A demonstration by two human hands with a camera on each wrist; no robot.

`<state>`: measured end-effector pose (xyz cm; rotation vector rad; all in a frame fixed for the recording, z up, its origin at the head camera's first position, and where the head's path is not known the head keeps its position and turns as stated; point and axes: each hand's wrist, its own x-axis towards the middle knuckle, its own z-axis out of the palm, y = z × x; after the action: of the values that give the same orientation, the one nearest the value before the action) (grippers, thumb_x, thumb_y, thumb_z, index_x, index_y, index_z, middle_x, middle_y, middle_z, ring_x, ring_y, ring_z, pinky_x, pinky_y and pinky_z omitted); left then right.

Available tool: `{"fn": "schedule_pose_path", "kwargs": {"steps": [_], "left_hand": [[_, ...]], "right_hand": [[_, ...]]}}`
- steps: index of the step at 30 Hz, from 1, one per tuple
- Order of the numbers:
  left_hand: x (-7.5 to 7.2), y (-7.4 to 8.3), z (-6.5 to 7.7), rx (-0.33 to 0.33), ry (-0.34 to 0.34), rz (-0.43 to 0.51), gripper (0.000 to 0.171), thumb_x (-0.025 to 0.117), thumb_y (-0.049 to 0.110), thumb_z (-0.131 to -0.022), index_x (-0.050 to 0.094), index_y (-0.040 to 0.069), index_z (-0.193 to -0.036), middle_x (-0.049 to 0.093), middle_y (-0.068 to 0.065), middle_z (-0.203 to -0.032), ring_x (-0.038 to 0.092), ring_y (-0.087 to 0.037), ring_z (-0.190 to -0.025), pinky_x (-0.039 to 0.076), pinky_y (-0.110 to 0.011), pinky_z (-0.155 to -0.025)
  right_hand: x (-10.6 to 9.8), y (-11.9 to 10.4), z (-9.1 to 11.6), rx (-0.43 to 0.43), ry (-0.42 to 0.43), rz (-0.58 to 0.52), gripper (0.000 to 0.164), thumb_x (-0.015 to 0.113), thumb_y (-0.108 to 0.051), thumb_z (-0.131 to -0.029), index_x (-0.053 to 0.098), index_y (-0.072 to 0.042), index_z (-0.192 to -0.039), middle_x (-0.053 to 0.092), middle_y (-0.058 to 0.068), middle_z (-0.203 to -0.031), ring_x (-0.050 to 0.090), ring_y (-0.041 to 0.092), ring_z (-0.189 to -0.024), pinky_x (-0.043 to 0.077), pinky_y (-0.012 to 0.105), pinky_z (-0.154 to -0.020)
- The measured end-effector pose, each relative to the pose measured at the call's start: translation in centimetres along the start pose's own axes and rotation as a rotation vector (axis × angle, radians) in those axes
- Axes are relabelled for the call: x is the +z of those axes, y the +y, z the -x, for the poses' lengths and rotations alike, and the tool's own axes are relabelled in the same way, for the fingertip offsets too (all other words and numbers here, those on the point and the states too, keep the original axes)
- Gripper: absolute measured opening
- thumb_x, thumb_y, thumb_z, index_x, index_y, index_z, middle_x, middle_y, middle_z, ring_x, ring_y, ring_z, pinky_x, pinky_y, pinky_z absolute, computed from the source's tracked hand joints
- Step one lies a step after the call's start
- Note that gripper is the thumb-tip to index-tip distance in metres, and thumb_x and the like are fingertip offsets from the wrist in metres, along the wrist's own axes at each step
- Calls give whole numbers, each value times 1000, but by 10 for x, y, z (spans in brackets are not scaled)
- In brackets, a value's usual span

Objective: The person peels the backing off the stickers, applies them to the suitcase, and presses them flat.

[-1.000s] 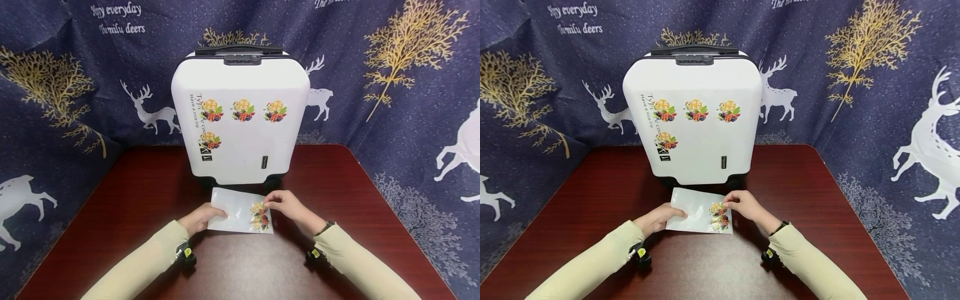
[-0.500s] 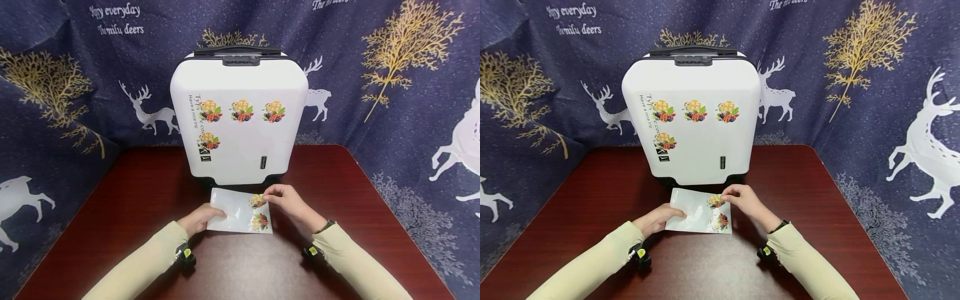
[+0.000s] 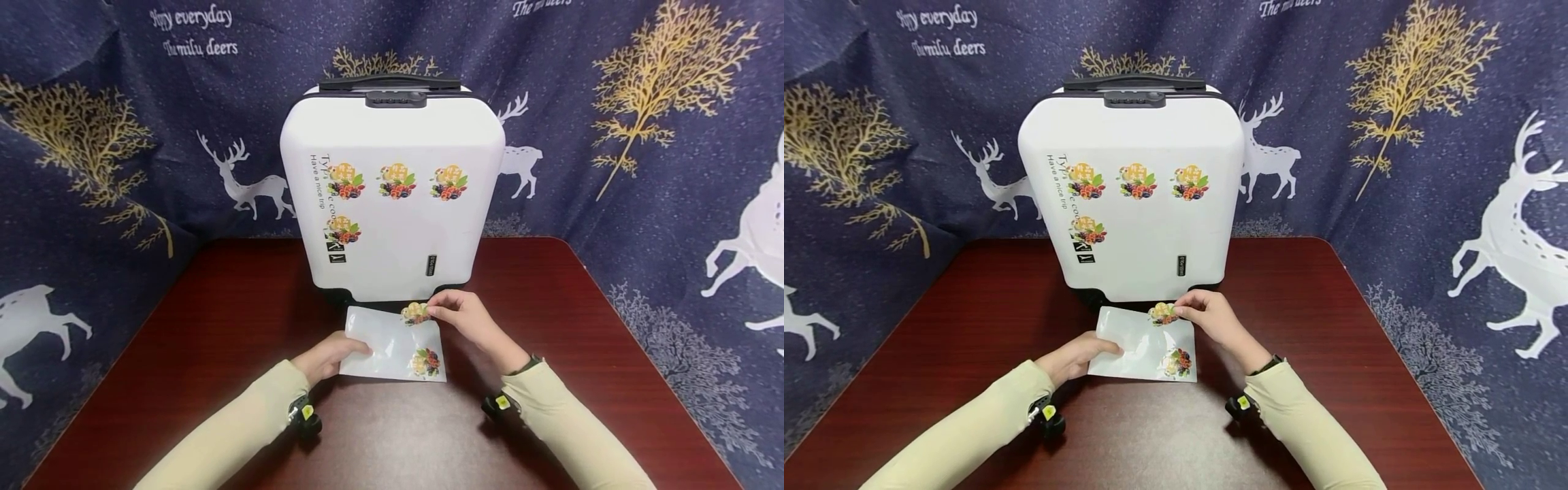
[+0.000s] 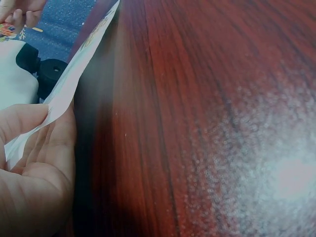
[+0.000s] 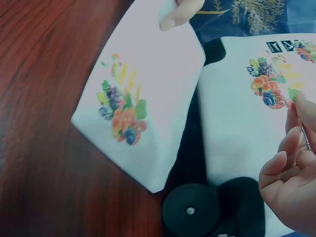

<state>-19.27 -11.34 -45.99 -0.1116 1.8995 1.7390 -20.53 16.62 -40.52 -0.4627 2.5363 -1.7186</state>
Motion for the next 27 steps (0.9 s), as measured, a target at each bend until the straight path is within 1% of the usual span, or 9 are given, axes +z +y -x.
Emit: {"fn": "schedule_pose_path", "kwargs": {"steps": [5,11,16,19,23,27], "left_hand": [[-1,0,-1,8,-2,-3,47,63,1,-84,54,-9,-129,70,-9,-103,69,-15,-87,63,-34,-84],[0,-1,-1,2,1,7,47,63,0,-84,54,-9,-129,70,-8,-103,69,-15,-87,62,-33,-83],[-1,-1,-2,-3,9,21,46,63,-1,-84,53,-9,-128,69,-7,-101,69,-15,-85,62,-32,-82],[-2,-2,-2,-2,10,20,45,62,-2,-84,53,-9,-128,69,-7,-100,69,-15,-84,62,-33,-82],[-2,-1,-2,-4,3,18,47,62,-2,-85,52,-10,-130,70,-8,-103,69,-15,-86,62,-34,-84],[-2,0,-3,-9,4,13,50,62,-1,-85,51,-9,-132,69,-10,-105,68,-16,-88,62,-35,-86]], "right_hand": [[1,-6,-5,-5,14,-6,18,73,-11,-93,73,4,-104,71,-14,-83,63,2,-80,53,24,-74],[5,-16,-9,-14,45,-13,18,73,-10,-93,73,5,-104,72,-11,-85,63,2,-78,51,20,-72],[11,-25,-13,-6,61,-44,20,72,-13,-95,72,4,-106,71,-6,-92,60,3,-81,51,22,-75],[13,-30,-16,8,68,-49,19,71,-14,-96,71,2,-106,70,-6,-96,60,5,-85,51,23,-76],[13,-38,-19,22,87,-34,19,70,-15,-97,71,1,-108,68,-7,-95,58,8,-87,49,23,-76],[12,-44,-23,2,96,-26,20,69,-15,-97,70,2,-109,67,-8,-92,57,9,-86,47,24,-76]]}}
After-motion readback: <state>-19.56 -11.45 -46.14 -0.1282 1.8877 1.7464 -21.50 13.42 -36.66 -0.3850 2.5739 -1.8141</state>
